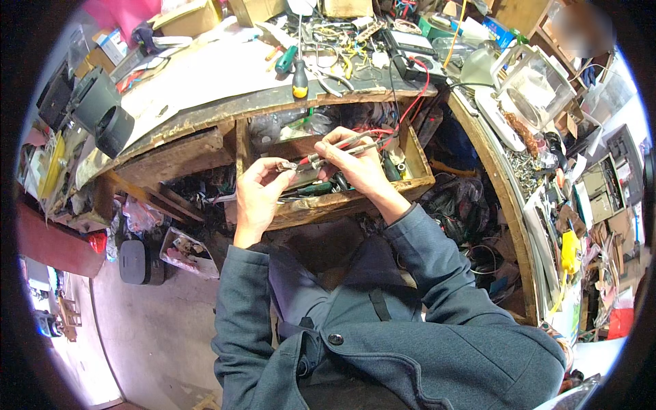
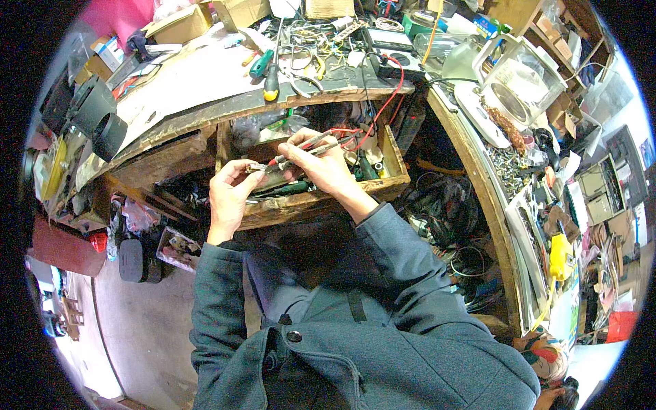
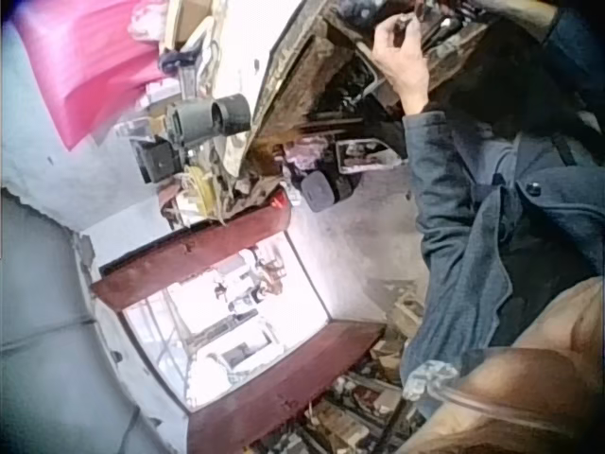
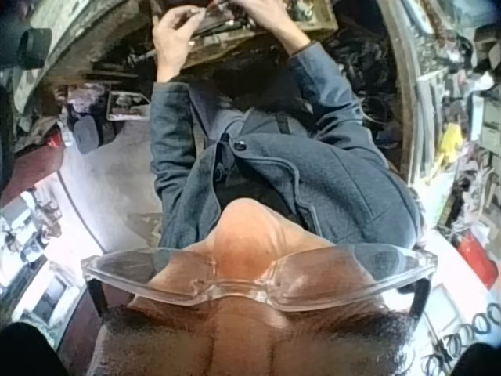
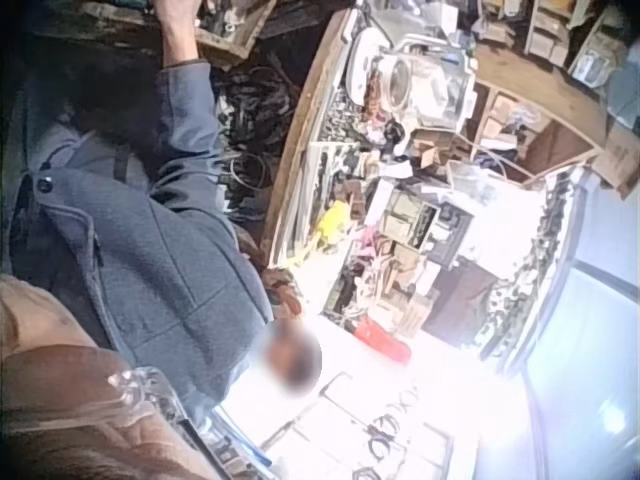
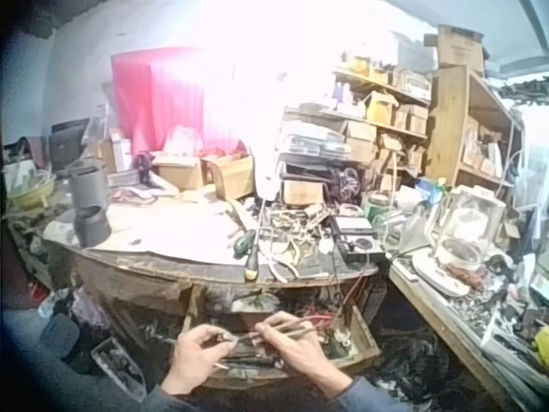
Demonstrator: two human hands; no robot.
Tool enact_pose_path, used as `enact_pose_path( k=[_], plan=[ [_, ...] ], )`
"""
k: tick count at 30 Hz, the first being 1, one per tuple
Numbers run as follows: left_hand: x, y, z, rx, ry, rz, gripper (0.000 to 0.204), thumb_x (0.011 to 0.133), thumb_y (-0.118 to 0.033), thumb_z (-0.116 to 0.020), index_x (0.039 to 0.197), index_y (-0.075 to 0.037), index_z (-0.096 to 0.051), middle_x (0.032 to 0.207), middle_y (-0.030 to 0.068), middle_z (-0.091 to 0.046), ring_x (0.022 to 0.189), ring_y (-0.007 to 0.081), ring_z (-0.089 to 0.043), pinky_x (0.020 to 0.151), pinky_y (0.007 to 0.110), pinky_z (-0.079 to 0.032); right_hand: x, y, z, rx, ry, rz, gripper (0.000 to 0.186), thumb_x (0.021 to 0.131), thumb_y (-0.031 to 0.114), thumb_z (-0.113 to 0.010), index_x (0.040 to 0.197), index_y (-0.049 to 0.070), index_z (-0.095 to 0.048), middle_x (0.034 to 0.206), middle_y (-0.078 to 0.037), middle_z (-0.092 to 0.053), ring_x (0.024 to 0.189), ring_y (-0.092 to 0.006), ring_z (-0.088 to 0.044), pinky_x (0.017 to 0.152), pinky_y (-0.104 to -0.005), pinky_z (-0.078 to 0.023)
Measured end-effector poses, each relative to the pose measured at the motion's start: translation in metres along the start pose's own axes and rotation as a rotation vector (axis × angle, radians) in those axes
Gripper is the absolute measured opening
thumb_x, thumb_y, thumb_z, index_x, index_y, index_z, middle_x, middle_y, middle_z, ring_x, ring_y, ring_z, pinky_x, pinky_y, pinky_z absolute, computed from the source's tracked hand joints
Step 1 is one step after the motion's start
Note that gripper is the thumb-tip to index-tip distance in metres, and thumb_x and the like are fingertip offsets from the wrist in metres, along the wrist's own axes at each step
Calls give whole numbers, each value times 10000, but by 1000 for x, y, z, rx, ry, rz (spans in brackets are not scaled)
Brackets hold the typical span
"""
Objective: The person works at a cluttered workbench, using a soldering iron and pliers to manipulate small electronic components and wires. They repeatedly heat and adjust connections on a small device, occasionally retrieving additional items from a drawer.
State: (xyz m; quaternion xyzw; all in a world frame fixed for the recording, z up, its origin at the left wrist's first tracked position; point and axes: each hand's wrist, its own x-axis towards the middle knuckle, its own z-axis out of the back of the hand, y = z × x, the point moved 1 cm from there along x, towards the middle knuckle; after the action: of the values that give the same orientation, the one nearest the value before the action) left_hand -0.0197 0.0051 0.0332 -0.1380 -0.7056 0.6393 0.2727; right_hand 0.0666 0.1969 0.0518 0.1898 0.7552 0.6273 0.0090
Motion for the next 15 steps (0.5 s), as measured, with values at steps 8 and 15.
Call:
enact_pose_path(
  k=[8, 15],
  plan=[
    [1, 3, 2, 45, -13, -18, 186, 897, 6, -727, 1082, -14, -706, 975, 26, -731, 853, 92, -681, 812, 240, -540, -2, 2, 4, 83, -85, 72, 182, 979, 184, -708, 937, 14, -656, 790, -74, -691, 612, -157, -689, 534, -290, -571],
    [0, 5, 1, 16, 34, -13, 210, 902, -14, -741, 1109, -6, -707, 984, 4, -719, 862, 53, -643, 774, 207, -525, 5, -1, -7, -620, 121, 528, 101, 941, 94, -707, 1026, 44, -734, 1031, -93, -680, 930, -234, -674, 807, -336, -552]
  ],
)
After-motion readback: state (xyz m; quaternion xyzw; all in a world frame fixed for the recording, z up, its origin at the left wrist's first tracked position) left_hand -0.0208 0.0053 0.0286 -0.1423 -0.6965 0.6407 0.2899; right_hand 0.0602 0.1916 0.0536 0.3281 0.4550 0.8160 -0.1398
